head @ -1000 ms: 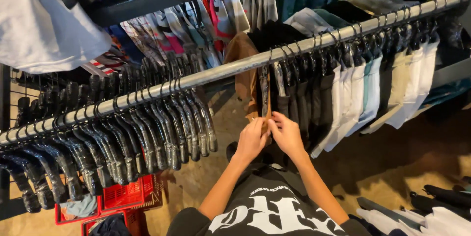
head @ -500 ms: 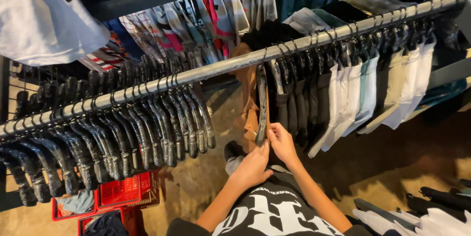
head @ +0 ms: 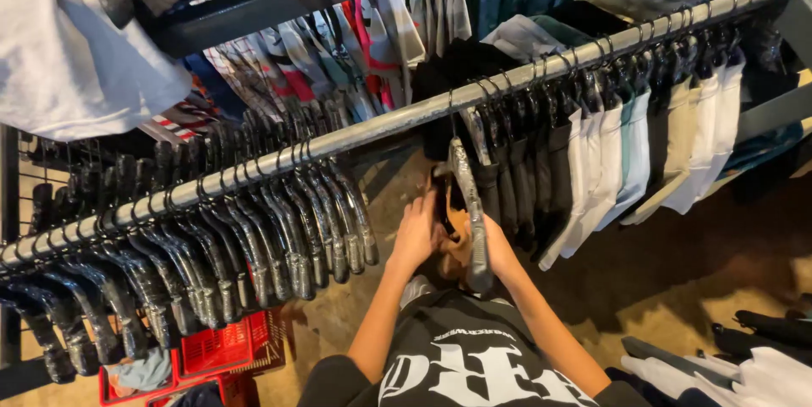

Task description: The person browses a clothing rack in a store, selecting various garments including light blue, brown, and black items. They remove each item from the hanger, briefly hold it, and place it into a red shopping basket on the floor.

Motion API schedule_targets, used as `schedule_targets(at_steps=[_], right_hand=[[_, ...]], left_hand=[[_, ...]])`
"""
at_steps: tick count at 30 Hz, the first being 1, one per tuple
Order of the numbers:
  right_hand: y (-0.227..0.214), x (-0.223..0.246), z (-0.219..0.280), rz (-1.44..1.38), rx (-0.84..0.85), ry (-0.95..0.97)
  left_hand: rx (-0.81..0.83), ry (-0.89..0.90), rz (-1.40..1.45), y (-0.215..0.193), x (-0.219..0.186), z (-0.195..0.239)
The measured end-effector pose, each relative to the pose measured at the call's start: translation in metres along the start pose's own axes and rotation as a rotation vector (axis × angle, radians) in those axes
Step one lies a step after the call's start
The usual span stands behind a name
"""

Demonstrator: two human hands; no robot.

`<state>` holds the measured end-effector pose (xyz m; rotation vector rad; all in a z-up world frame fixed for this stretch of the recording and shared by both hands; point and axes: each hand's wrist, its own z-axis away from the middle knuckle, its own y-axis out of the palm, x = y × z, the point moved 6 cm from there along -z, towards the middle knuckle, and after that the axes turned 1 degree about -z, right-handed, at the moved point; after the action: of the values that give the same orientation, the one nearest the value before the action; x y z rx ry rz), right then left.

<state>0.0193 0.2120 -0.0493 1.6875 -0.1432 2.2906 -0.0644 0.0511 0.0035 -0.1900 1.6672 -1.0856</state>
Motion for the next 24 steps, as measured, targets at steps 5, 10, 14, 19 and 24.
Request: schedule_targets(at_steps=[5,10,14,19,24], right_hand=[[-0.012,0.005,0.007,-0.013,0.089,0.034],[-0.022,-0.008,0.011,0.148,0.24,-0.36],[-0.02,-0.023,0.016,0.308,0.099,-0.082],[-0.018,0.022,0.047,0.236,0.158,0.012],[-0.024,0.043,0.071,0.164,0.402,-0.138]], left_hand=[[-0.165,0.114,-0.103,0.016,0.006,-0.008],[-0.18,-0.025,0.09,0.032,0.012,-0.008],[-0.224,-0.024,0.271,0.075,0.052,-0.026],[-0.217,0.139,0.306,0.031,-0.01,-0.015],[0.092,0.417,0.321,0.03,-0.032,0.03]])
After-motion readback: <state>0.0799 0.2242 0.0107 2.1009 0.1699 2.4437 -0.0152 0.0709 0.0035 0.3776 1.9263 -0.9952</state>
